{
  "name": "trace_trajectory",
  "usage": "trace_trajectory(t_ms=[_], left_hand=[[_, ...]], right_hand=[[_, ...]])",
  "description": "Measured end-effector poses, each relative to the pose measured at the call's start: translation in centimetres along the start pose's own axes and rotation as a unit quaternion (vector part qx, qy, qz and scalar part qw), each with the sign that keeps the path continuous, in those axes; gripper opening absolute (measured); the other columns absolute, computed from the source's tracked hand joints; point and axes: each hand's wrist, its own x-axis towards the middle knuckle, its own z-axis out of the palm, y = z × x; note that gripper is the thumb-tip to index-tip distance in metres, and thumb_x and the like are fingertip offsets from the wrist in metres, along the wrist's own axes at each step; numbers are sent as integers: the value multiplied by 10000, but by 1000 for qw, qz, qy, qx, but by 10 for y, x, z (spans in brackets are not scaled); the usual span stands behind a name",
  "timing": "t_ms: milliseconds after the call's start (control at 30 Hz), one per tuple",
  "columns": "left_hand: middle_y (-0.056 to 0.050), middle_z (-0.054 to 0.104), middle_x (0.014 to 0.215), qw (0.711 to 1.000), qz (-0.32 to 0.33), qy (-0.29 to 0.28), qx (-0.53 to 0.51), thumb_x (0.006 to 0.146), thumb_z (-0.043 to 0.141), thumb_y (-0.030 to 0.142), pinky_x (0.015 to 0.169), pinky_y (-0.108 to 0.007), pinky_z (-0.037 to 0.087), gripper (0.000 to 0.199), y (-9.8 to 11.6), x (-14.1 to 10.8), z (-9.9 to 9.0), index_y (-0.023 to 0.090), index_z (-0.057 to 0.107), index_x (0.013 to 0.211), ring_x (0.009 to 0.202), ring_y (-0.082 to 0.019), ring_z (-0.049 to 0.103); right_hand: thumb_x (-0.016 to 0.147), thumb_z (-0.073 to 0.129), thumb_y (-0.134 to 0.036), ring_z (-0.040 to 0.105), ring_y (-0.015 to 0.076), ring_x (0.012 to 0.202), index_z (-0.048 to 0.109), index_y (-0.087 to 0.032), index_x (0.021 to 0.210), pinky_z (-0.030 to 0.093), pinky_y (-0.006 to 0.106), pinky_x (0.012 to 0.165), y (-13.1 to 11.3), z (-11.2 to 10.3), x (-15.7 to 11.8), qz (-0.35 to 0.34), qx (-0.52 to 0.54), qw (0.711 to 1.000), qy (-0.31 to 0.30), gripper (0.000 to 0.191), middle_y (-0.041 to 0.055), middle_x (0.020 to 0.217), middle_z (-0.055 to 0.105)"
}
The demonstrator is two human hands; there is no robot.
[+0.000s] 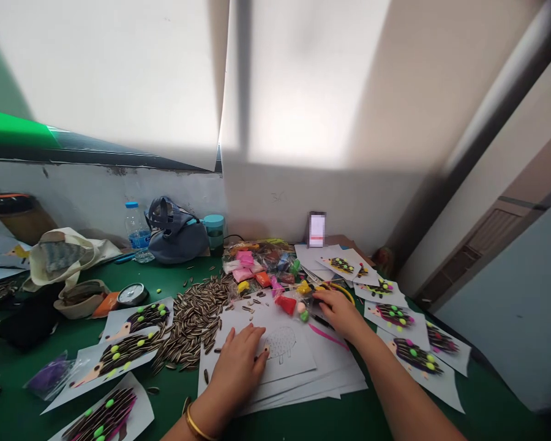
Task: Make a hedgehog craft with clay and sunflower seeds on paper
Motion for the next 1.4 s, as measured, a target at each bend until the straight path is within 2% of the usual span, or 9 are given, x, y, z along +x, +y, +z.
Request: trace_trajectory(t_ms=[333, 567, 667, 800, 933, 1033, 1100, 1200, 1400], left_hand=[[-93, 579, 1377, 1000, 4, 6, -5, 900, 476, 259, 1171, -535, 228, 419, 1, 0, 0, 215, 539, 1311, 1350, -251, 450], [-86, 579, 1375, 1000, 6, 2, -3, 905, 486, 268, 1175, -530, 225, 421, 0, 0, 0, 214, 528, 1320, 1356, -243, 444], [-89, 580, 1373, 1000, 5, 5, -2, 907, 486, 266, 1174, -526, 228, 416, 0, 0, 1, 216, 532, 1317, 1352, -242, 448], [-84, 574, 1383, 1000, 4, -2, 0, 898, 492, 249, 1173, -534, 227, 426, 0, 0, 1, 210, 531, 1320, 1359, -245, 440], [-86, 571, 1386, 1000, -1, -9, 3, 898, 493, 247, 1174, -542, 221, 428, 0, 1, 0, 212, 529, 1323, 1363, -246, 435], [-92, 567, 1389, 1000, -2, -14, 5, 904, 492, 260, 1176, -546, 216, 427, 0, 1, -1, 208, 526, 1327, 1360, -248, 438], [-94, 568, 1387, 1000, -1, -17, 5, 905, 490, 260, 1174, -551, 219, 427, 0, 1, -1, 202, 526, 1327, 1359, -250, 439], [-94, 572, 1383, 1000, 3, -18, 2, 900, 497, 259, 1171, -559, 220, 431, 0, 1, -1, 202, 525, 1326, 1357, -255, 441], [-96, 578, 1376, 1000, 9, -11, -4, 901, 503, 263, 1170, -564, 215, 431, -1, 0, 1, 199, 522, 1327, 1354, -258, 444]], right_hand=[[907, 419, -235, 563, 242, 1161, 702, -230, 1121, 401, 403, 1054, -17, 8, -7, -12, -11, 997, 75, 355, 81, 1188, 668], [936, 452, -314, 575, 217, 1146, 700, -259, 1124, 436, 329, 999, -34, 15, 1, -45, -56, 996, 46, 316, 46, 1193, 677], [965, 377, -269, 555, 214, 1165, 673, -238, 1182, 398, 337, 1031, -16, 2, 17, 10, -103, 993, 58, 368, 65, 1219, 658], [945, 367, -150, 555, 290, 1144, 663, -201, 1211, 434, 426, 959, 25, -25, 54, 99, -182, 978, 36, 401, 153, 1186, 638], [882, 614, -191, 580, 291, 1091, 706, -188, 1053, 481, 427, 907, 50, -35, 88, 101, -237, 965, -54, 193, 134, 1084, 655], [931, 606, -337, 606, 220, 1037, 608, -164, 1163, 517, 428, 893, 55, -33, 100, 78, -260, 959, -86, 290, 89, 1182, 611], [926, 611, -317, 591, 219, 1049, 633, -163, 1098, 501, 404, 900, 57, -31, 99, 54, -263, 960, -84, 232, 92, 1173, 611], [872, 613, -177, 539, 255, 1105, 696, -173, 861, 436, 358, 911, 61, -28, 85, 20, -253, 966, -49, 84, 119, 1101, 630], [936, 441, -200, 498, 240, 1137, 675, -177, 932, 397, 339, 968, 67, -16, 54, -6, -205, 975, 81, 235, 104, 1206, 586]])
